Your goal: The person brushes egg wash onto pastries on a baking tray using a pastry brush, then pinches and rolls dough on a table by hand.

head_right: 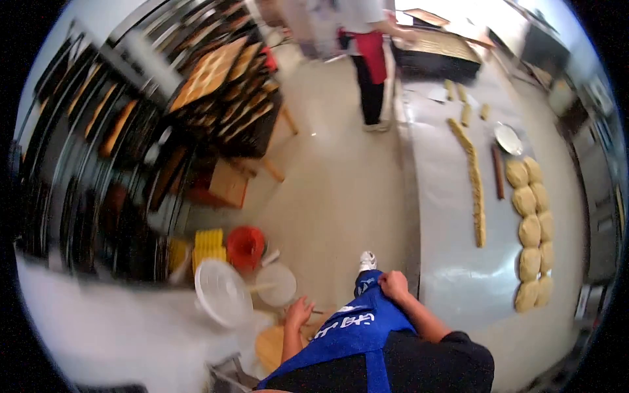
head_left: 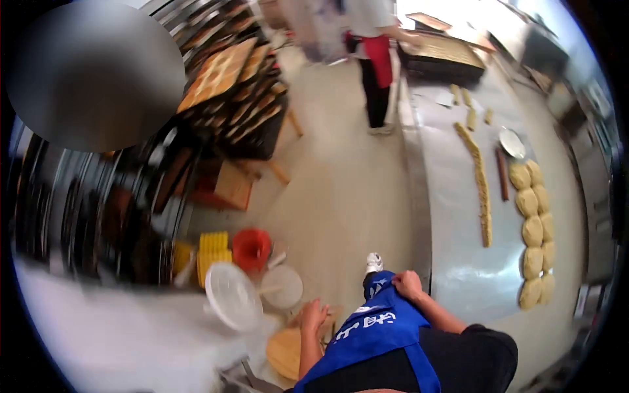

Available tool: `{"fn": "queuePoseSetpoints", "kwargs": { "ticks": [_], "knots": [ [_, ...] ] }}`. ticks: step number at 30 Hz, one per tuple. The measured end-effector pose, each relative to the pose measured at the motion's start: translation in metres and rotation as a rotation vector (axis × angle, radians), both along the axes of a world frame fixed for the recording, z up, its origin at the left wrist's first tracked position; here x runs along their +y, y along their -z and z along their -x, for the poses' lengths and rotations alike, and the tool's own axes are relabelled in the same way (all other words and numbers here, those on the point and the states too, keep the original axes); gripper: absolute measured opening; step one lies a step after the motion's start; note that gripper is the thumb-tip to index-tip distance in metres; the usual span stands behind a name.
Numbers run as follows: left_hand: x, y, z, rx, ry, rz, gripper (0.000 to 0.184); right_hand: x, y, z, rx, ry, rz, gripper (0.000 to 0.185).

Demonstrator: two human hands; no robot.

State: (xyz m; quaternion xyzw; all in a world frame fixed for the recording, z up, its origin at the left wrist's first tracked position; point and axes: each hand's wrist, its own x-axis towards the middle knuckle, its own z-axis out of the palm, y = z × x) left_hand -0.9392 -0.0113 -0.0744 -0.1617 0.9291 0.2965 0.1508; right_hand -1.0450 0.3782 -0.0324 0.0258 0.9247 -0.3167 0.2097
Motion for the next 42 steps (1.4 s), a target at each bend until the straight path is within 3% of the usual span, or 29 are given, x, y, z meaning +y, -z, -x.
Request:
{"fn": "queuePoseSetpoints", "kwargs": {
  "ticks": [2, 5, 8, 10, 11, 12, 14, 15, 16, 17, 19, 20, 22, 24, 27, 30, 32, 34, 35, 37, 40, 42],
  "knots": [
    [0.002, -0.05, 0.052, -0.393, 0.176, 0.167, 0.064, -0.006, 0.001, 0.059, 0.209, 0.061, 0.055, 0.022],
    [-0.019, -0.043, 0.134, -0.246, 0.144, -0.009, 0.064, -0.007, -0.014, 0.15, 0.215, 0.134, 0.164, 0.029],
    [-0.024, -0.048, 0.219, -0.069, 0.126, 0.041, 0.064, -0.004, -0.022, 0.205, 0.232, 0.168, 0.135, 0.033],
    [-0.024, -0.04, 0.272, 0.024, 0.163, 0.028, 0.064, -0.006, -0.029, 0.225, 0.028, 0.197, 0.408, 0.038],
    [-0.024, -0.028, 0.298, 0.126, 0.187, 0.013, 0.062, -0.005, -0.036, 0.227, -0.232, 0.21, 0.567, 0.046],
    [-0.023, -0.023, 0.323, 0.224, 0.213, -0.002, 0.061, -0.005, -0.04, 0.218, -0.253, 0.117, 0.589, 0.051],
    [-0.015, -0.02, 0.376, 0.062, 0.298, -0.134, 0.058, 0.001, -0.031, 0.193, -0.505, -0.083, 0.588, 0.049],
    [-0.017, -0.024, 0.398, -0.102, 0.347, -0.251, 0.056, -0.004, -0.037, 0.178, -0.491, 0.246, 0.823, 0.046],
    [-0.023, -0.022, 0.425, -0.122, 0.39, -0.246, 0.056, -0.007, -0.044, 0.172, -0.463, 0.484, 0.877, 0.042],
    [-0.023, -0.008, 0.453, -0.171, 0.498, -0.21, 0.054, -0.015, -0.043, 0.169, -0.417, 0.661, 0.718, 0.04],
    [-0.029, -0.02, 0.501, -0.24, 0.652, -0.15, 0.052, -0.015, -0.043, 0.174, -0.422, 0.722, 0.326, 0.038],
    [-0.027, -0.043, 0.533, -0.26, 0.712, -0.128, 0.052, -0.023, -0.032, 0.167, -0.176, 0.792, 0.332, 0.04],
    [-0.044, 0.011, 0.591, -0.198, 0.854, -0.092, 0.055, -0.046, -0.026, 0.179, -0.042, 1.138, 0.565, 0.044],
    [-0.043, -0.003, 0.644, -0.247, 0.964, 0.014, 0.057, -0.075, -0.043, 0.196, -0.065, 1.255, 0.625, 0.044],
    [-0.017, -0.026, 0.722, -0.23, 0.996, 0.17, 0.06, -0.094, -0.033, 0.217, 0.012, 1.241, 0.317, 0.036],
    [0.015, -0.022, 0.775, -0.195, 0.916, 0.225, 0.061, -0.09, -0.016, 0.224, -0.031, 1.348, 0.186, 0.03],
    [0.048, -0.012, 0.795, -0.186, 0.853, 0.226, 0.06, -0.078, -0.014, 0.238, 0.082, 1.406, 0.079, 0.028],
    [0.091, -0.015, 0.811, 0.24, 0.944, 0.052, 0.049, -0.045, -0.039, 0.264, 0.201, 1.469, 0.033, 0.026],
    [0.119, -0.026, 0.817, 0.221, 0.967, 0.004, 0.048, -0.029, -0.047, 0.278, 0.183, 1.478, 0.05, 0.026],
    [0.194, -0.06, 0.815, 0.172, 0.974, -0.129, 0.044, 0.016, -0.056, 0.297, 0.516, 1.525, -0.017, 0.023],
    [0.301, -0.078, 0.82, 0.24, 1.048, -0.197, 0.037, 0.083, -0.061, 0.32, 0.578, 1.567, -0.036, 0.021],
    [0.365, -0.089, 0.823, 0.369, 1.241, -0.243, 0.031, 0.12, -0.08, 0.333, 0.612, 1.596, -0.024, 0.02]
  ]
}}
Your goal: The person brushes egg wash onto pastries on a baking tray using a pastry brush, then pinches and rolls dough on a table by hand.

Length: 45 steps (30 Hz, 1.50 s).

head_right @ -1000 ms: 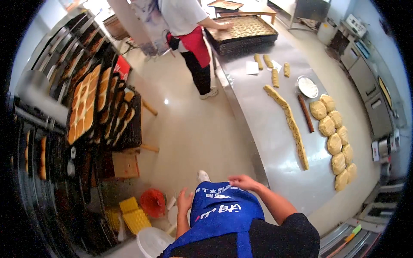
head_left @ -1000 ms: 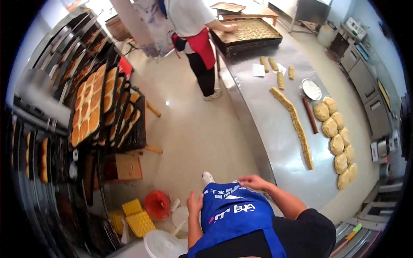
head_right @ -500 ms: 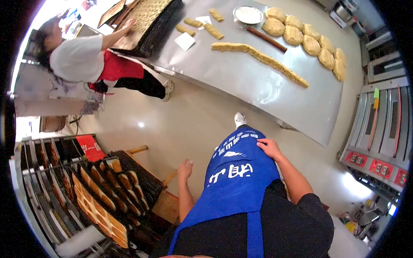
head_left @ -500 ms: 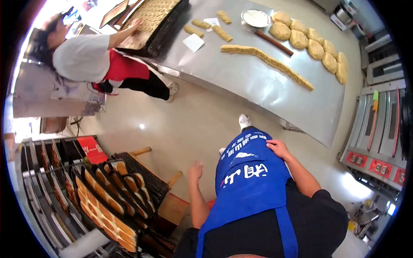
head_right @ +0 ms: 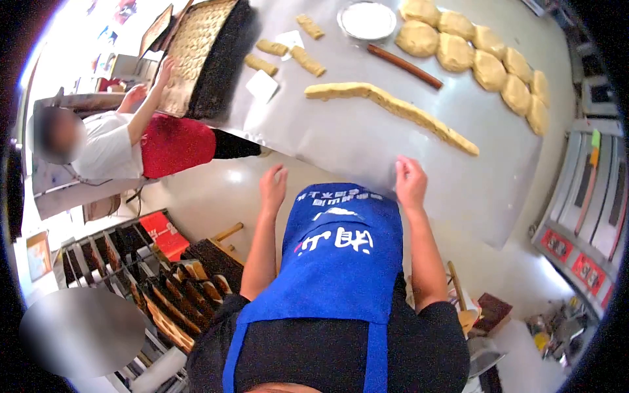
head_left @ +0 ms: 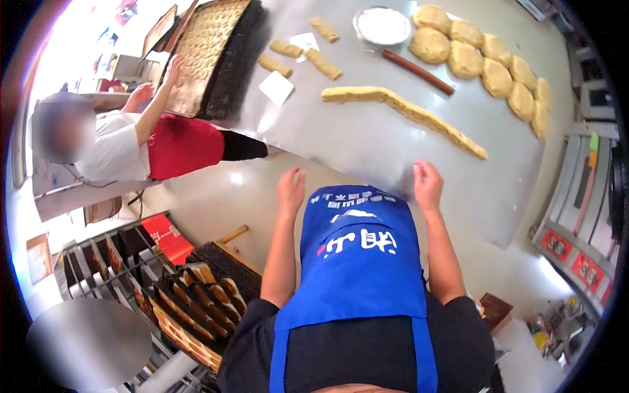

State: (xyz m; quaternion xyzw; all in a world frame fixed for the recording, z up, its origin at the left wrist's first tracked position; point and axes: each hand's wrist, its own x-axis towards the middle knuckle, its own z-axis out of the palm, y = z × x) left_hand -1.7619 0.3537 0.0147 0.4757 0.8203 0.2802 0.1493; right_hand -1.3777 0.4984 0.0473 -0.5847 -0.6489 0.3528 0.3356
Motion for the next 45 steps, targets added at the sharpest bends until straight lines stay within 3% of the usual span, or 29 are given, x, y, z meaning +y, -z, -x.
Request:
{"fn": "queuePoseSetpoints", "kwargs": {
  "ticks": [4, 8, 10, 12, 14, 15, 19, 24, 29, 35, 37, 39, 40, 42, 45],
  "knots": [
    [0.126, -0.033, -0.007, -0.075, 0.157, -0.085, 0.024, 0.072, -0.001, 0.013, -0.011, 0.163, -0.145, 0.019],
    [0.206, -0.016, 0.004, 0.081, 0.35, -0.099, 0.028, 0.101, -0.016, 0.04, -0.055, 0.173, -0.156, 0.019],
    [0.238, -0.005, 0.017, -0.146, 0.438, -0.034, 0.033, 0.094, -0.038, 0.057, -0.09, 0.23, -0.108, 0.018],
    [0.26, -0.03, 0.01, -0.294, 0.486, 0.044, 0.034, 0.087, -0.044, 0.073, -0.02, 0.21, -0.055, 0.018],
    [0.266, -0.046, -0.002, -1.279, 0.163, 0.065, 0.04, 0.081, -0.045, 0.082, 0.005, 0.23, -0.002, 0.018],
    [0.269, -0.064, -0.011, -1.412, 0.23, 0.054, 0.069, 0.071, -0.045, 0.085, 0.042, 0.241, 0.05, 0.018],
    [0.287, -0.114, -0.061, -1.708, 0.33, 0.089, 0.08, 0.071, -0.078, 0.087, -0.022, 0.328, 0.056, 0.018],
    [0.293, -0.149, -0.111, -1.657, 0.554, 0.192, 0.095, 0.085, -0.133, 0.083, 0.181, 0.383, -0.134, 0.025],
    [0.28, -0.149, -0.144, -1.587, 0.729, 0.279, 0.1, 0.074, -0.142, 0.055, 0.042, 0.318, -0.177, 0.028],
    [0.257, -0.144, -0.184, -1.412, 0.873, 0.354, 0.102, 0.046, -0.126, 0.014, -0.039, 0.307, -0.097, 0.012],
    [0.251, -0.141, -0.195, -1.36, 0.911, 0.403, 0.101, 0.031, -0.12, -0.003, 0.137, 0.329, -0.038, 0.006],
    [0.248, -0.139, -0.201, -1.235, 1.035, 0.599, 0.08, 0.008, -0.113, -0.028, 0.148, 0.391, -0.041, 0.006],
    [0.245, -0.142, -0.206, -1.23, 1.042, 0.601, 0.08, -0.008, -0.108, -0.044, 0.159, 0.441, -0.036, 0.006],
    [0.241, -0.147, -0.213, -0.712, 1.172, 0.605, 0.053, -0.049, -0.09, -0.074, 0.257, 0.665, 0.106, 0.009],
    [0.23, -0.116, -0.208, -0.692, 1.101, 0.58, 0.049, -0.126, -0.046, -0.129, 0.064, 0.85, 0.488, 0.02]
  ]
}}
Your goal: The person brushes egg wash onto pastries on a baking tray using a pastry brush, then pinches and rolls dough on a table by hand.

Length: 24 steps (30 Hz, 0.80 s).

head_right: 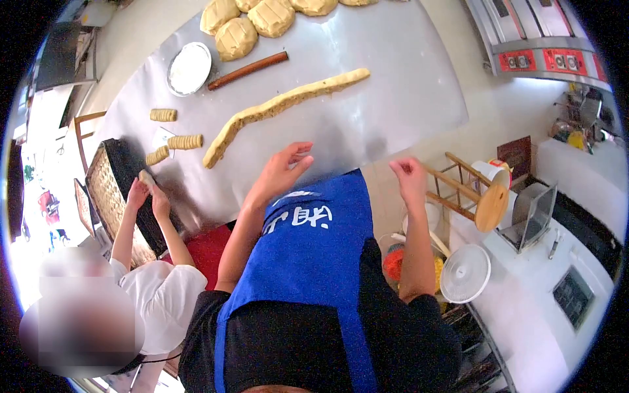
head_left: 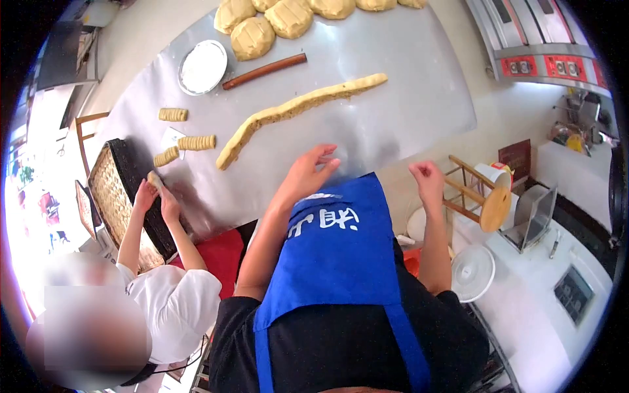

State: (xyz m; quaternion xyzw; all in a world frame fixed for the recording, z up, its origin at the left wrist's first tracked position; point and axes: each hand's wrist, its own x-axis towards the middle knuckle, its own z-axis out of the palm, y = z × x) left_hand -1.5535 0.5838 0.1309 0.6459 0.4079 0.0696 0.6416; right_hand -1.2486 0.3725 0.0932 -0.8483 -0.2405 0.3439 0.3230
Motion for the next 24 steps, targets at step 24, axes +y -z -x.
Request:
{"fn": "queuePoseSetpoints", "kwargs": {
  "ticks": [24],
  "knots": [
    [-0.025, 0.001, 0.01, 0.131, -0.383, -0.37, 0.037, 0.117, 0.037, 0.031, 0.183, -0.475, -0.123, 0.019]
  ]
}}
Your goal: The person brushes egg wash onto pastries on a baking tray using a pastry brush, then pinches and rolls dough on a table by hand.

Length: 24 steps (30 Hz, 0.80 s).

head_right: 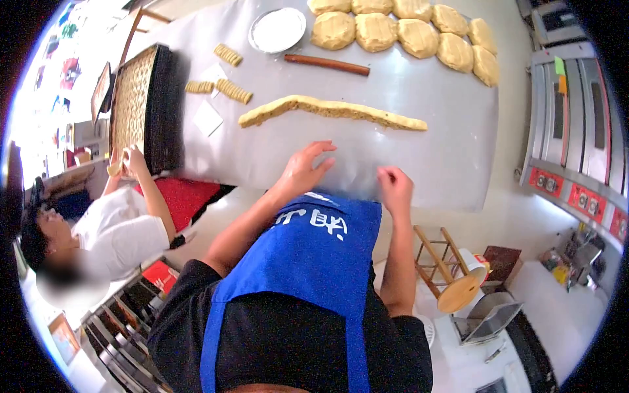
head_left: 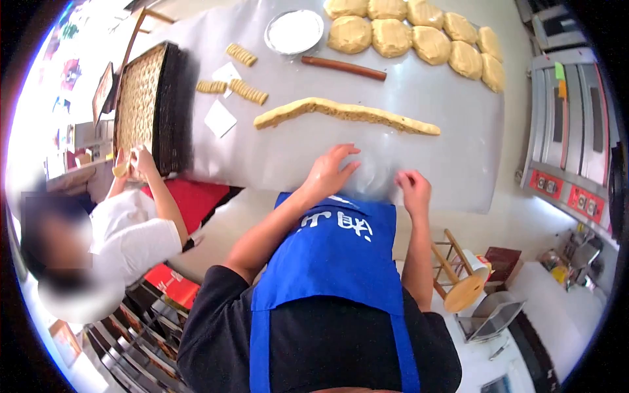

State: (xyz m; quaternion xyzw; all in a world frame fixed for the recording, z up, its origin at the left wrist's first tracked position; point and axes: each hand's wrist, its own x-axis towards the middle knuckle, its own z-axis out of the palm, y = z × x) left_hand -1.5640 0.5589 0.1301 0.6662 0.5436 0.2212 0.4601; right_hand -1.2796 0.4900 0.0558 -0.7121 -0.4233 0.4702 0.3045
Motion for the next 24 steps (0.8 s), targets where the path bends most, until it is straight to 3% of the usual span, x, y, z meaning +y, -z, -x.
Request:
{"fn": "queuePoseSetpoints", "kwargs": {
  "ticks": [2, 4, 6, 7, 8, 9, 11, 13, 15, 17, 18, 20, 24],
  "knots": [
    [-0.003, -0.007, 0.008, -0.054, -0.093, -0.026, 0.035, 0.038, 0.005, 0.046, 0.197, -0.225, -0.018, 0.024],
    [-0.011, -0.009, 0.021, -0.065, -0.133, -0.294, 0.028, 0.058, -0.019, 0.108, 0.335, -0.437, -0.025, 0.025],
    [-0.026, 0.017, 0.052, 0.005, -0.142, -0.378, 0.023, 0.068, -0.055, 0.157, 0.506, -0.862, 0.016, 0.036],
    [-0.037, 0.035, 0.071, 0.068, -0.133, -0.474, 0.02, 0.075, -0.057, 0.175, 0.482, -1.087, 0.217, 0.041],
    [-0.049, 0.046, 0.094, 0.106, -0.221, -0.454, 0.02, 0.07, -0.054, 0.188, 0.644, -1.103, 0.145, 0.039],
    [-0.059, 0.058, 0.119, 0.142, -0.307, -0.435, 0.021, 0.069, -0.06, 0.2, 0.637, -1.113, 0.153, 0.039],
    [-0.069, 0.095, 0.158, 0.291, -0.374, -0.312, 0.017, 0.073, -0.07, 0.217, 0.962, -0.783, 0.232, 0.031],
    [-0.073, 0.099, 0.174, 0.381, -0.467, -0.263, 0.02, 0.09, -0.044, 0.218, 0.862, -0.835, 0.257, 0.028],
    [-0.073, 0.107, 0.183, 0.475, -0.54, -0.202, 0.024, 0.1, -0.024, 0.222, 0.271, -0.583, -0.002, 0.022],
    [-0.058, 0.118, 0.191, 0.455, -0.501, -0.311, 0.045, 0.114, -0.011, 0.227, 0.149, -0.543, -0.052, 0.02],
    [-0.042, 0.118, 0.192, 0.446, -0.512, -0.304, 0.045, 0.122, -0.007, 0.23, 0.037, -0.498, -0.117, 0.018],
    [0.0, 0.111, 0.196, 0.582, -0.436, -0.453, 0.063, 0.137, -0.015, 0.24, 0.013, -0.554, -0.108, 0.018],
    [0.065, 0.129, 0.222, 0.555, -0.298, -0.481, 0.079, 0.156, -0.049, 0.263, 0.031, -0.546, -0.091, 0.016]
  ]
}}
